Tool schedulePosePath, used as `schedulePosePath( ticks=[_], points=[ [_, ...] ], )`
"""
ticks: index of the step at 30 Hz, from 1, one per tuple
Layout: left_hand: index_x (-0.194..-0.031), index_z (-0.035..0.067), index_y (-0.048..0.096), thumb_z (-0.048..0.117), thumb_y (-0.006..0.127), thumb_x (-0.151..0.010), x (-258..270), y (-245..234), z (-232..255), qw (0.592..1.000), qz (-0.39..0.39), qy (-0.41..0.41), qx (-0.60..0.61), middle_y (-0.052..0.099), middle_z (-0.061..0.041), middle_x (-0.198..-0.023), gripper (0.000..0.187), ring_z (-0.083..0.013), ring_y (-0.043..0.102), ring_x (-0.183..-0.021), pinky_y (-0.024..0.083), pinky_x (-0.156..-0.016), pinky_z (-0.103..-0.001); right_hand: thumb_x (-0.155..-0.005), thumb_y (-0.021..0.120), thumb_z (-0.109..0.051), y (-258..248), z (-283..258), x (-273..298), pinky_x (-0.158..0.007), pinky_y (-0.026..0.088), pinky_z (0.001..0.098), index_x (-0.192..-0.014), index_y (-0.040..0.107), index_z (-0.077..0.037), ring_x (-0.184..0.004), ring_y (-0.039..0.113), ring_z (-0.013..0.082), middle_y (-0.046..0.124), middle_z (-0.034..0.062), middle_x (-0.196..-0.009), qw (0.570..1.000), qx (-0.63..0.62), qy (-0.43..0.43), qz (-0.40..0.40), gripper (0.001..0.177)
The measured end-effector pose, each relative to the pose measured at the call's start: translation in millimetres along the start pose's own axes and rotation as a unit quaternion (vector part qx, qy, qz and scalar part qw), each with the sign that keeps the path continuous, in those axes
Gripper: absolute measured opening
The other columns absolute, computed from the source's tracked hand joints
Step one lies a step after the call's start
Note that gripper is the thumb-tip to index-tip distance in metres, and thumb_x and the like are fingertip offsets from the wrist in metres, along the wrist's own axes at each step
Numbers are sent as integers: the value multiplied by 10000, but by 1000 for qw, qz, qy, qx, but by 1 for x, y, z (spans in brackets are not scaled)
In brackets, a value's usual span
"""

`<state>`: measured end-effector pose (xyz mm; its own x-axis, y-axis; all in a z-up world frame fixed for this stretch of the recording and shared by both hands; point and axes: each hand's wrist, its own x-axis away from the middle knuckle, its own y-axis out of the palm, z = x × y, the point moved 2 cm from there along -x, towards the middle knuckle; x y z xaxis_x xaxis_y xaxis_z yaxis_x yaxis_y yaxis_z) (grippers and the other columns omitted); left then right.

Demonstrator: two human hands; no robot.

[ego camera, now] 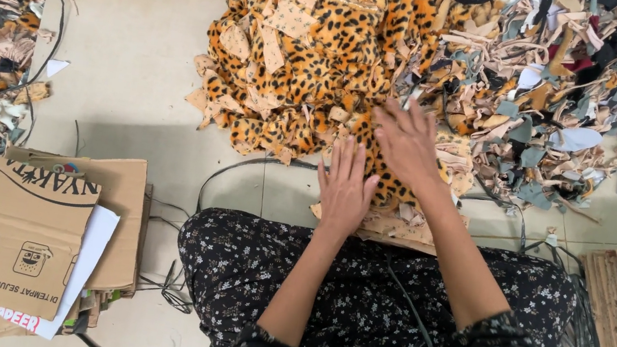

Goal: The person sorts through a large pile of leopard-print scrap fabric by hand, picking up individual pieces, smoothing them out, and placing them onto cardboard sheets or into boxes.

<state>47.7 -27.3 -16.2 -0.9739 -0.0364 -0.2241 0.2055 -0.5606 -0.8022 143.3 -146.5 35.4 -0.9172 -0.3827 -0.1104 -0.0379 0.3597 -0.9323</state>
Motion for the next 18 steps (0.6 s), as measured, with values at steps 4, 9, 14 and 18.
schedulePosePath(
  ticks=[4, 9, 14, 18],
  points=[
    [-1610, 107, 333, 487, 321, -1102, -22, 5, 6, 997, 40, 47, -50, 222, -105, -1698, 634, -293, 109, -1574, -68, -1215, -561, -1174, 283, -466, 4, 30, 31, -1239, -57, 474, -1567, 510, -216, -1593, 38, 252, 397, 42, -1653, 997, 60, 30, 27, 519],
    [-1576, 112, 373, 471, 262, -1111, -46, 32, -16, 999, 31, 28, -33, 295, -140, -1656, 599, -323, 283, -1524, 128, -1201, -633, -1094, 271, -536, 35, 45, 47, -1214, 116, 656, -1597, 331, -364, -1575, 108, 318, 251, -16, -1694, 995, 65, 49, -56, 535],
    [-1231, 147, 550, 285, 557, -1024, -38, 32, -52, 968, 132, -214, -21, 523, -58, -1173, 249, -277, 578, -1089, 534, -820, -458, -1118, 371, -525, 62, 65, 32, -1202, 120, 586, -1457, 556, -360, -1534, 237, 288, 473, -43, -1526, 995, 45, 29, 80, 420],
    [-1140, 164, 499, 263, 572, -1021, -14, 8, -54, 951, 22, -309, 1, 528, -66, -1128, 172, -286, 589, -1077, 549, -808, -484, -1012, 639, -395, 76, 61, -17, -1110, 336, 520, -1176, 731, -396, -1351, 505, 241, 691, -81, -1090, 990, 28, 6, 140, 188]
  ],
)
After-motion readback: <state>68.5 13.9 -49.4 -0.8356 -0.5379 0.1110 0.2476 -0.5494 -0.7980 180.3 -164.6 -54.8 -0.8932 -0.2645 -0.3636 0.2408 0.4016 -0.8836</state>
